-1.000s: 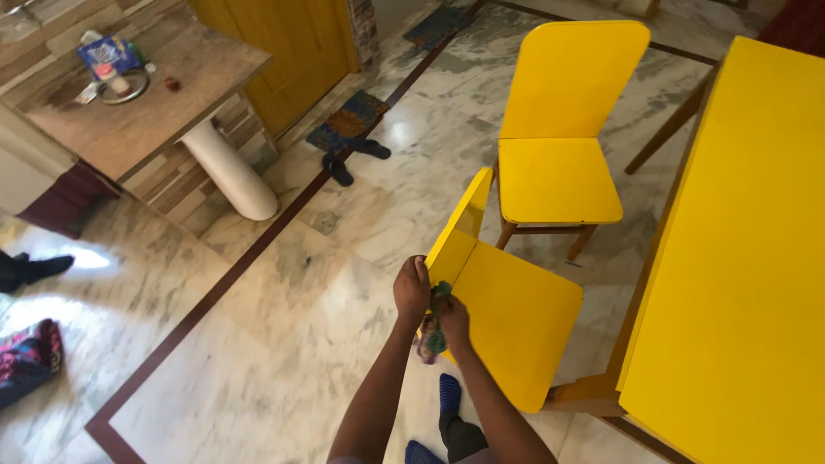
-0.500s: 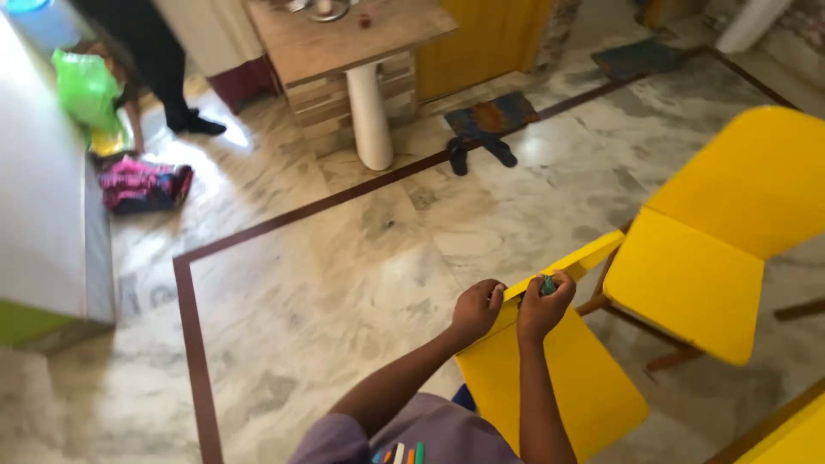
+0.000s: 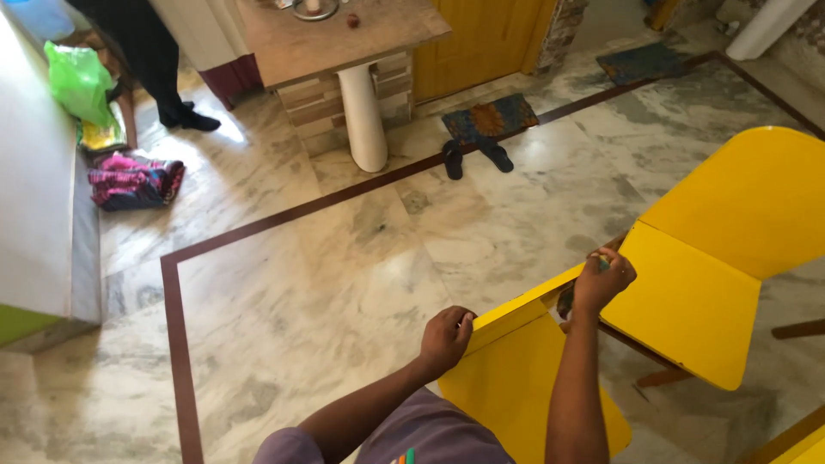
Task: Wiping down a yellow dining table and chairs with a cloth.
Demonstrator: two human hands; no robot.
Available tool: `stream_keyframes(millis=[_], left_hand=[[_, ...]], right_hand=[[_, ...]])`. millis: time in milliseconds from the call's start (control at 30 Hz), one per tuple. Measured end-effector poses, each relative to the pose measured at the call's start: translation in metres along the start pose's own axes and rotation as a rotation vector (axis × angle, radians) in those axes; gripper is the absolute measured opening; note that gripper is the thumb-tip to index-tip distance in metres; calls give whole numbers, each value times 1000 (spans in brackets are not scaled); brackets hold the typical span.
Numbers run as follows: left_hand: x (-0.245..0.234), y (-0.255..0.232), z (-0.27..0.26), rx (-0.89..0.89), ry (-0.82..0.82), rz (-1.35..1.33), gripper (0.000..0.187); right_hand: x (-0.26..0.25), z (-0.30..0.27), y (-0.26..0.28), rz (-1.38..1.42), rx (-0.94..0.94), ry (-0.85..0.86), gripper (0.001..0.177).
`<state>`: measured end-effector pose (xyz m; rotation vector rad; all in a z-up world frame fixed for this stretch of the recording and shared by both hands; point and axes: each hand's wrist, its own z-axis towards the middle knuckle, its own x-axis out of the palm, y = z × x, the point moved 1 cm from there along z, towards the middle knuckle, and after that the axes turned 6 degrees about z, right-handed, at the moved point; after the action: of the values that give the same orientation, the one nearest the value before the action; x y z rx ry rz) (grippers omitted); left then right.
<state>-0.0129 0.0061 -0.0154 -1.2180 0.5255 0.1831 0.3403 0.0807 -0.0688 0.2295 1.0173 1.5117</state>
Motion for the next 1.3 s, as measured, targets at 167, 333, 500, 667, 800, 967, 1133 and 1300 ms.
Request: stream_keyframes(millis=[167,333,500,667,800,967,1133,1300], left_hand=[[1,1,0,23,32,-14,16],[14,21,-1,3,17,32,16],[15,21,-7,-32,70,-37,18],[2,10,-4,-186,152,-80,20],[12,27,3,-111,159,-41,23],[17,13,42,-46,355,158,27],[40,-65,88,133,624,177,63],[73,-5,91,-27,793,223,64]], right_hand=[[40,10,-89,319,120,-91,23],[34,-89,10,410,334,-197,48],[10,-197,58,528,754,-18,56],[13,-321,59,768,1060,209,65],[40,-369,25,1033,1276,313,52],[5,-336,34,994,1555,251,39],[7,-432,-131,738,1178,-29,38],[-86,-452,-288,650,1415,-303,27]])
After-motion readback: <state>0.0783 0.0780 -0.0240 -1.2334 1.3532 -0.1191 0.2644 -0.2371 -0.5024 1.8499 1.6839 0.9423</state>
